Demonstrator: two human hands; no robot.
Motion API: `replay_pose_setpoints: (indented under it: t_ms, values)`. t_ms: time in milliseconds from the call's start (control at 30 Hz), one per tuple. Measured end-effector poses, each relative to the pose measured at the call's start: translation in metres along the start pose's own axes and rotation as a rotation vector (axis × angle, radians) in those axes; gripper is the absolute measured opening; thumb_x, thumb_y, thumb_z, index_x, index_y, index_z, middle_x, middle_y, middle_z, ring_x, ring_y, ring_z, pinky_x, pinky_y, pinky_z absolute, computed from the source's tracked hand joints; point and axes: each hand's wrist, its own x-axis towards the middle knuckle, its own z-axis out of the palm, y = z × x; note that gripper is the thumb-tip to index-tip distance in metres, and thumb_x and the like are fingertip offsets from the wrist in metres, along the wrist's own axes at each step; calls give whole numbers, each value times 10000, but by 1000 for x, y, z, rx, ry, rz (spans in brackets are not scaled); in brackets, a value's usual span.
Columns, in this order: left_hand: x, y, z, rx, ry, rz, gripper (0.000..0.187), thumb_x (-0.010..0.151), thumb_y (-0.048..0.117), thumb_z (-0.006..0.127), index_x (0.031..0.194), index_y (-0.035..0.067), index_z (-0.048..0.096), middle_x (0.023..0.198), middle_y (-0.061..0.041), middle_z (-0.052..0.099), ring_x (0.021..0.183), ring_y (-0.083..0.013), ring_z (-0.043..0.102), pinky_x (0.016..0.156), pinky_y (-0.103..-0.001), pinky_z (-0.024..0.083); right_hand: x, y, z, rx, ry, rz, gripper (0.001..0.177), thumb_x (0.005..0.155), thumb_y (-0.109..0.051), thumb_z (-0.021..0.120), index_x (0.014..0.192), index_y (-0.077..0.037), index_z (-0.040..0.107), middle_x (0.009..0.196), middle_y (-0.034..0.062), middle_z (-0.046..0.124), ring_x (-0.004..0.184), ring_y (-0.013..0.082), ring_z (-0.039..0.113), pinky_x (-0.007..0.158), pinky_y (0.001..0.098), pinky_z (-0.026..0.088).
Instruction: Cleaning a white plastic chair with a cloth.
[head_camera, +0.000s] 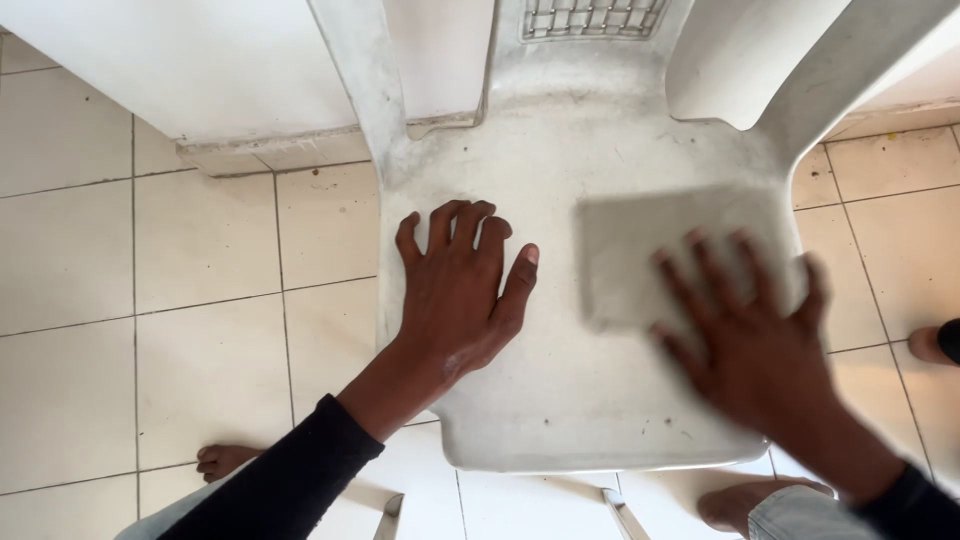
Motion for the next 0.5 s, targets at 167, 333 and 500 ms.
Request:
replay_pose_setpoints:
  t_ms: [167,333,500]
  values:
    - [2,2,-8,-26,-3,-2,424,1057,372,458,1101,-6,645,1320,-211,581,1327,-377,442,1110,-692,190,18,23,15,-101,24,161,682,1026,-516,402,1611,-167,360,1640,183,325,1559,456,232,1188,703,47]
    - [1,3,-7,-58,7,28,373,1049,337,471,1102,6,634,1343,-215,566,1350,-379,430,1126,-699,166,32,-45,17,372,-49,-218,710,977,-493,472,1559,-101,365,1645,230,275,1516,484,220,1191,651,126]
    - [-5,1,-5,7,-2,123,354,1035,316,510,1117,-11,619,1346,-214,554,1355,-392,424,1146,-703,142,27,-102,-9,436,-198,-447,761,951,-532,589,1572,-145,382,1600,235,283,1448,502,188,1153,708,100]
